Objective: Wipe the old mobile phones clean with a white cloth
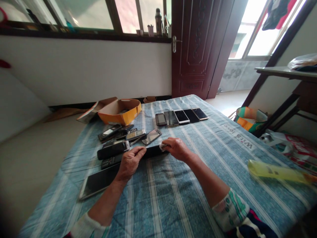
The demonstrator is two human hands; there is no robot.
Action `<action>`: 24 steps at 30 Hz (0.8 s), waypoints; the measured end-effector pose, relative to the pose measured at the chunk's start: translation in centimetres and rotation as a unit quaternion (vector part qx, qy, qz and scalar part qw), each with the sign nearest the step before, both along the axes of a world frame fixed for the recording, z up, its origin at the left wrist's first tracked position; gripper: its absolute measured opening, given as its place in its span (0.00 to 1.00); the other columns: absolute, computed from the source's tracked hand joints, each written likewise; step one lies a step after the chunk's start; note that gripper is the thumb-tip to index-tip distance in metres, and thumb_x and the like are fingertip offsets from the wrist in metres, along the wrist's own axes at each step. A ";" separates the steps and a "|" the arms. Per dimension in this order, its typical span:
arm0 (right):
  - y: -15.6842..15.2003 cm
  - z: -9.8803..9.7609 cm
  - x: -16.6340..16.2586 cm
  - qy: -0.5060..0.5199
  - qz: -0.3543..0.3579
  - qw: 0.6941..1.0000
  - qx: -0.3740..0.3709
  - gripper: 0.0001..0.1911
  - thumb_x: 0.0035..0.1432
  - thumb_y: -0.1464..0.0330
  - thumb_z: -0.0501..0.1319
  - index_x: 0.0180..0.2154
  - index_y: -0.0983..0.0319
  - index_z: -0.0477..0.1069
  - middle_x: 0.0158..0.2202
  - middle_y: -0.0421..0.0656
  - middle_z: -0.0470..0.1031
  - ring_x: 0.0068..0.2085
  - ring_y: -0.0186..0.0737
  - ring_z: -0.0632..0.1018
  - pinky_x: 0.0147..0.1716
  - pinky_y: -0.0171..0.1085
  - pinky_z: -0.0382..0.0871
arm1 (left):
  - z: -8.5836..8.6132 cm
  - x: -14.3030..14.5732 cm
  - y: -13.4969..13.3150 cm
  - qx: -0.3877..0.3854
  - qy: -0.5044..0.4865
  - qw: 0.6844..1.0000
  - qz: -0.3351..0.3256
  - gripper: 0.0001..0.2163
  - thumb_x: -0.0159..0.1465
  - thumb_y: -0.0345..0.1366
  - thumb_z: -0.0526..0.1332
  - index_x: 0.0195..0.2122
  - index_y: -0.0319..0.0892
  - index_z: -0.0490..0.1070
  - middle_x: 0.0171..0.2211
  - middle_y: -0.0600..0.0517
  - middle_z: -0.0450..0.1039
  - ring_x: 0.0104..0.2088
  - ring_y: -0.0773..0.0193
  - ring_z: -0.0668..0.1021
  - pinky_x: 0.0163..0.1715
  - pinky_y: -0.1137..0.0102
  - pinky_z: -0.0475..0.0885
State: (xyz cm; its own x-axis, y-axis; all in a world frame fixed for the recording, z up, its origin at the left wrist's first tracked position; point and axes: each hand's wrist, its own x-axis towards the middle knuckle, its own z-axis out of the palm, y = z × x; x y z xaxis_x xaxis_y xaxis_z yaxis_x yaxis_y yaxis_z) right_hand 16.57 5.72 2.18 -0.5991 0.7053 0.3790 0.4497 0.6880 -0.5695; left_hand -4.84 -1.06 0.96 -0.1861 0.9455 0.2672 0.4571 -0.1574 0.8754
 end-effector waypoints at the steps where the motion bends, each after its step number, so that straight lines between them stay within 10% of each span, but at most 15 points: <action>1: 0.1 -0.2 0.2 0.007 -0.002 1.000 -0.004 0.06 0.58 0.71 0.58 0.35 0.62 0.74 0.29 0.39 0.70 0.31 0.32 0.71 0.33 0.31 0.60 | 0.0 0.0 0.0 0.001 0.001 1.000 0.001 0.13 0.57 0.44 0.60 0.31 0.39 0.76 0.29 0.52 0.76 0.33 0.61 0.76 0.36 0.72 0.69; 24: 1.6 -1.3 3.1 0.063 -0.018 0.986 -0.154 0.08 0.49 0.69 0.60 0.32 0.65 0.75 0.23 0.36 0.69 0.27 0.31 0.68 0.27 0.29 0.57 | -0.6 0.1 0.0 0.038 0.021 0.999 0.008 0.11 0.58 0.42 0.60 0.32 0.40 0.76 0.29 0.52 0.77 0.32 0.63 0.77 0.36 0.72 0.71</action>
